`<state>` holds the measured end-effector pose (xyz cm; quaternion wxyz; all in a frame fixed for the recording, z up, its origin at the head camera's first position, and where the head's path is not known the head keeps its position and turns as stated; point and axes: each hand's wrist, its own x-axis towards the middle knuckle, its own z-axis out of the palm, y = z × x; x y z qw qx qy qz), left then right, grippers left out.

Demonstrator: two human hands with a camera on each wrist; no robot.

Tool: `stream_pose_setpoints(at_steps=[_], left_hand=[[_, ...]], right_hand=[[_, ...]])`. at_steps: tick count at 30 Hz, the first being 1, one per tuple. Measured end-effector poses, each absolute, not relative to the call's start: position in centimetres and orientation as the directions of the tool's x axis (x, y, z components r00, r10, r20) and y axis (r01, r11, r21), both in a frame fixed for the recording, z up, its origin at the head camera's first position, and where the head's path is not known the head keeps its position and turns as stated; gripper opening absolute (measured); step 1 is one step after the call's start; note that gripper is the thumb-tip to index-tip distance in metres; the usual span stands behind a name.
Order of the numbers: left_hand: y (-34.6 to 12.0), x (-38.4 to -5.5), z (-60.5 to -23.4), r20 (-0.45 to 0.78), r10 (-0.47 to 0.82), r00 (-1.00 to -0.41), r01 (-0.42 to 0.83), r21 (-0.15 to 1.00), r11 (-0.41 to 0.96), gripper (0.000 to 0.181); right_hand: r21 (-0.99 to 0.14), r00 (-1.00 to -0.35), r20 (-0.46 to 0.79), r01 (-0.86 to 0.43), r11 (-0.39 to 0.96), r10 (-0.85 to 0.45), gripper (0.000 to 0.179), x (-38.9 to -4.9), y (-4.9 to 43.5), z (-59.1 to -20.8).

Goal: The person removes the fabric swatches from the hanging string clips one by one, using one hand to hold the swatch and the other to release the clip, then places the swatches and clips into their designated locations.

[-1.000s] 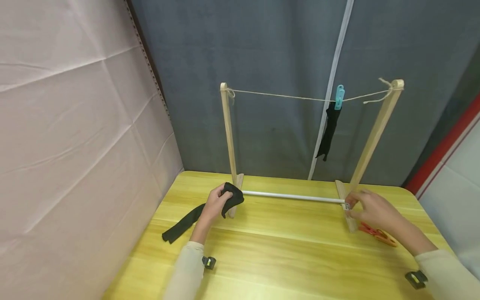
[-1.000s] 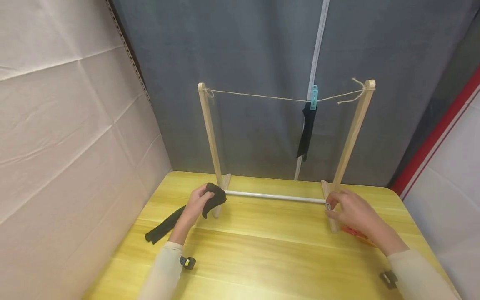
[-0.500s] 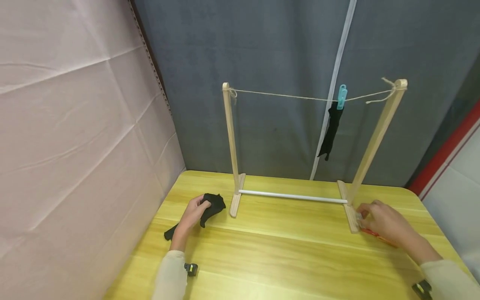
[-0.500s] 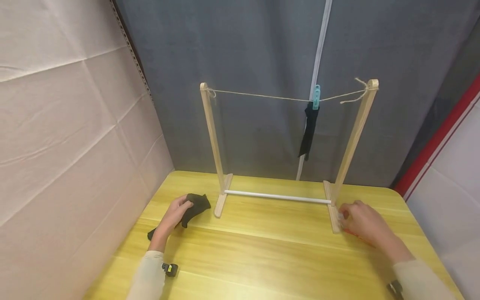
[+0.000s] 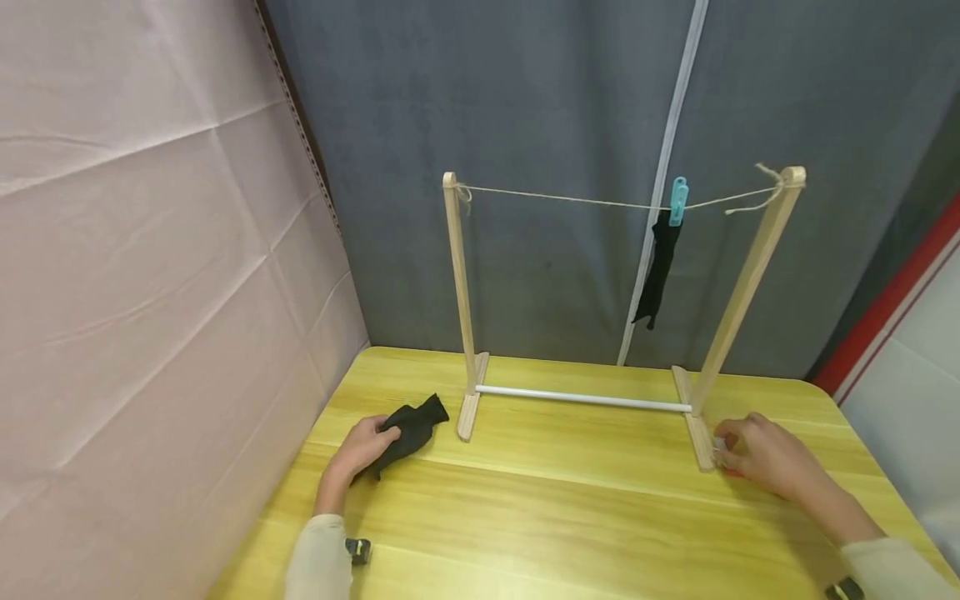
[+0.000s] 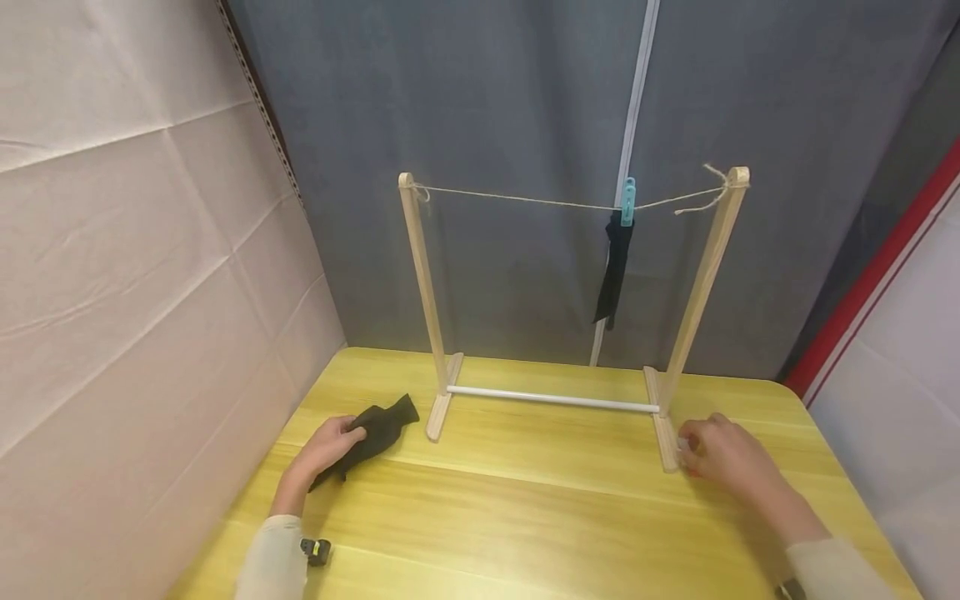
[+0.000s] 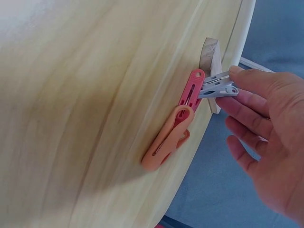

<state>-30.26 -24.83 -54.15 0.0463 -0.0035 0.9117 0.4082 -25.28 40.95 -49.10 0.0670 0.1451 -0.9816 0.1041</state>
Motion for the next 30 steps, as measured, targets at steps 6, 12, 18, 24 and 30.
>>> stream_pose_setpoints(at_steps=[6, 12, 18, 24, 30], left_hand=[[-26.1, -29.3, -53.7, -0.110, -0.022, -0.994, -0.086, 0.627, 0.775, 0.049], [-26.7, -28.6, -53.3, -0.085, -0.092, -0.992, -0.124, 0.565, 0.815, 0.033], [-26.7, -27.9, -52.7, -0.022, -0.175, -0.984, -0.164, 0.472, 0.866, 0.030], [-26.4, -26.9, -51.4, 0.055, -0.270, -0.961, -0.222, 0.422, 0.879, 0.043], [-25.7, -26.5, -50.1, 0.118, -0.287, -0.951, -0.209, 0.438, 0.874, 0.059]], right_hand=[[-0.187, -0.949, 0.169, -0.296, 0.937, -0.267, 0.025, -24.9, 41.1, -49.0], [-0.175, -0.949, 0.164, -0.297, 0.939, -0.269, 0.023, -24.6, 41.5, -49.2], [-0.165, -0.949, 0.162, -0.297, 0.940, -0.272, 0.021, -24.6, 41.9, -50.0], [-0.160, -0.952, 0.139, -0.294, 0.942, -0.274, 0.020, -24.8, 42.1, -50.7], [-0.159, -0.951, 0.143, -0.297, 0.942, -0.276, 0.020, -25.0, 42.2, -51.1]])
